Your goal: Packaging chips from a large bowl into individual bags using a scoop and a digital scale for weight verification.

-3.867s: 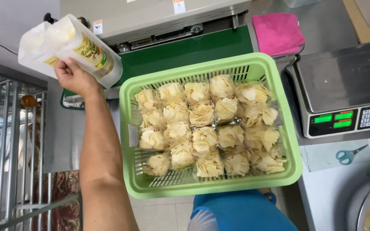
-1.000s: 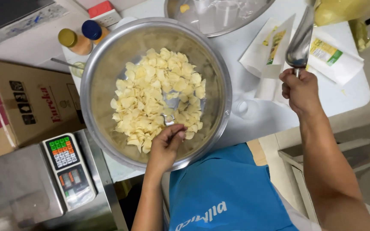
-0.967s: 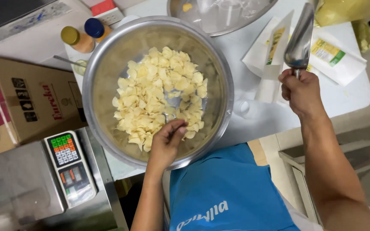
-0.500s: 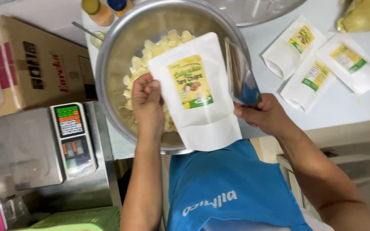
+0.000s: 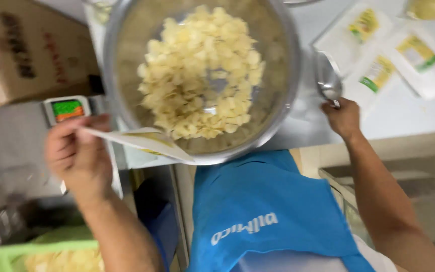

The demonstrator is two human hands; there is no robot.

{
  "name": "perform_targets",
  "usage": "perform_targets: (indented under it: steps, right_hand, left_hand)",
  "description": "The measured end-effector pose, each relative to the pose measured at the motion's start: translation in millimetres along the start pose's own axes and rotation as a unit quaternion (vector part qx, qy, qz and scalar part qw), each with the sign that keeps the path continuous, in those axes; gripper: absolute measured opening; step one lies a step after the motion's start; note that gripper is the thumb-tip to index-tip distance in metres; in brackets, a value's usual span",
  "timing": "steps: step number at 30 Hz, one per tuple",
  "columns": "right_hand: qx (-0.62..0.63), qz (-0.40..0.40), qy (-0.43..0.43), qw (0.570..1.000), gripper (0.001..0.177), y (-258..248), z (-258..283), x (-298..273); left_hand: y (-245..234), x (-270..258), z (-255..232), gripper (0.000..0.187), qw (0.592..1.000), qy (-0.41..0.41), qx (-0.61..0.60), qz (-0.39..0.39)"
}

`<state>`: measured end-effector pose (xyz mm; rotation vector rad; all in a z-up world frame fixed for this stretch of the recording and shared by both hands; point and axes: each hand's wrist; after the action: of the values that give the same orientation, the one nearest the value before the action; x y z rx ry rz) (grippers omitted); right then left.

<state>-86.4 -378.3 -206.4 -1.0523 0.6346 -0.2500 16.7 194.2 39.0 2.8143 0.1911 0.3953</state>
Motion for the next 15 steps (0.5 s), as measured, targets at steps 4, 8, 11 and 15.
perform_targets:
  steps: [4, 8, 11, 15]
  right_hand:
    - [-0.059, -0.132, -0.102, 0.984, 0.022, 20, -56, 36]
    - [0.081, -0.152, -0.084, 0.981, 0.013, -29, -70, 45]
    - [0.139, -0.097, -0.117, 0.979, 0.024, -39, -86, 50]
    - [0.280, 0.022, -0.159, 0.947, 0.049, -35, -99, 61]
  left_hand:
    - [-6, -26, 4, 0.015, 0.994, -0.083, 0.064, 0.044]
    - [9, -57, 7, 0.013, 0.980, -0.151, 0.058, 0.112]
    - [24, -70, 12, 0.015, 0.986, -0.114, -0.027, 0.121]
    - [30, -73, 7, 0.011, 0.982, -0.112, 0.001, 0.151]
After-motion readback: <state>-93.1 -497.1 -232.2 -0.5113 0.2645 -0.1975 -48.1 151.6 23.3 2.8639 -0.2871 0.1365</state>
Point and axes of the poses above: each hand's wrist, its own x-axis towards the middle knuckle, its own y-axis out of the palm, z = x × y, and after that the axes turned 14 degrees about -x, right-handed
